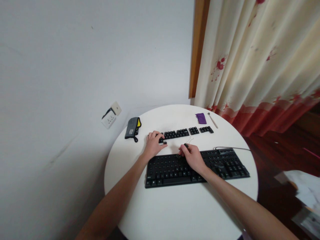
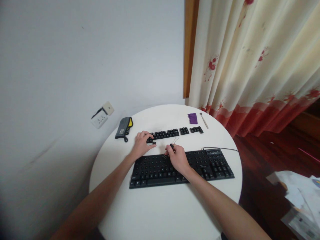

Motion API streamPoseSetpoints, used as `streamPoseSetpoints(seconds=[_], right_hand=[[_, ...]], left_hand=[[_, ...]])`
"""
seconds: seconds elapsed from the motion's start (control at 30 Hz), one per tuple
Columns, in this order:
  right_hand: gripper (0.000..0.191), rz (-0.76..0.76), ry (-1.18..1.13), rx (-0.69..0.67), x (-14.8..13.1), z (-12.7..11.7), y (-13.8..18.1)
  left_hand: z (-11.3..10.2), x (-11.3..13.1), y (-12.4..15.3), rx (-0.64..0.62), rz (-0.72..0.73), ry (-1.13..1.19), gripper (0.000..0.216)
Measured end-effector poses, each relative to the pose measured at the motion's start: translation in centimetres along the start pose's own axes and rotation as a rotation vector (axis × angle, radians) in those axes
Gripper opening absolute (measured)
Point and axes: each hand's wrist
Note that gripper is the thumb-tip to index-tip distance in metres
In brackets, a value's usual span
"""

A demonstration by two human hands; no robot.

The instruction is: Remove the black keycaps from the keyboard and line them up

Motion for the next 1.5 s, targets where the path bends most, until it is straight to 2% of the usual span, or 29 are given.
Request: streamPoseSetpoints(seconds=[0.53,0.87,0.93,1.0,1.1,1.17,1.23,1.4,1.43,1.5], right_hand=[[0.043,0.000,-0.005,-0.026,0.3,0.2,0.1],[0.036,-0.033,0.041,-0.024,-0.4,-0.2,-0.1],[0.034,-0.059,0.070,-0.074,-0.8,-0.5,0.0],[0.033,-0.099,0.091,-0.170,-1.1,-0.9,0.1],[0.030,-0.183,0.116,-0.301,-1.5,-1.1,0.4],[0.029,-0.234,0.140,-0.363,-1.7,-1.1,0.6],[0.030,-0.276,0.162,-0.436,-1.9,-1.1,0.8],[0.028,-0.374,0.198,-0.690,-2.3,-1.4,1.1],[0.027,-0.381,0.228,-0.708,-2.3,-1.4,1.2],[0.026,-0.355,0.318,-0.659,-2.2,-1.4,1.2]], left_hand=[[0.6,-0.1,-0.4,0.019,-0.106,-0.071,0.043],[0.5,-0.1,-0.4,0.045,-0.123,-0.056,0.051],[0.1,0.2,-0.3,0.050,-0.078,0.000,0.043],[-0.4,0.8,0.0,0.002,0.039,0.107,0.029],[-1.2,2.0,0.9,-0.198,0.238,0.278,0.016],[-1.5,2.8,1.5,-0.322,0.309,0.328,0.014],[-1.6,3.4,2.0,-0.382,0.347,0.340,0.013],[-1.6,3.7,2.1,-0.418,0.366,0.339,0.017],[-1.6,3.7,2.0,-0.424,0.363,0.341,0.017],[-1.6,3.7,1.9,-0.429,0.355,0.347,0.017]])
Point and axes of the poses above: each hand's wrist, its own y-axis away from the middle knuckle, its own z-axis out of the palm, x = y × z, and after that the axes turned 4 degrees about -y, right-handed
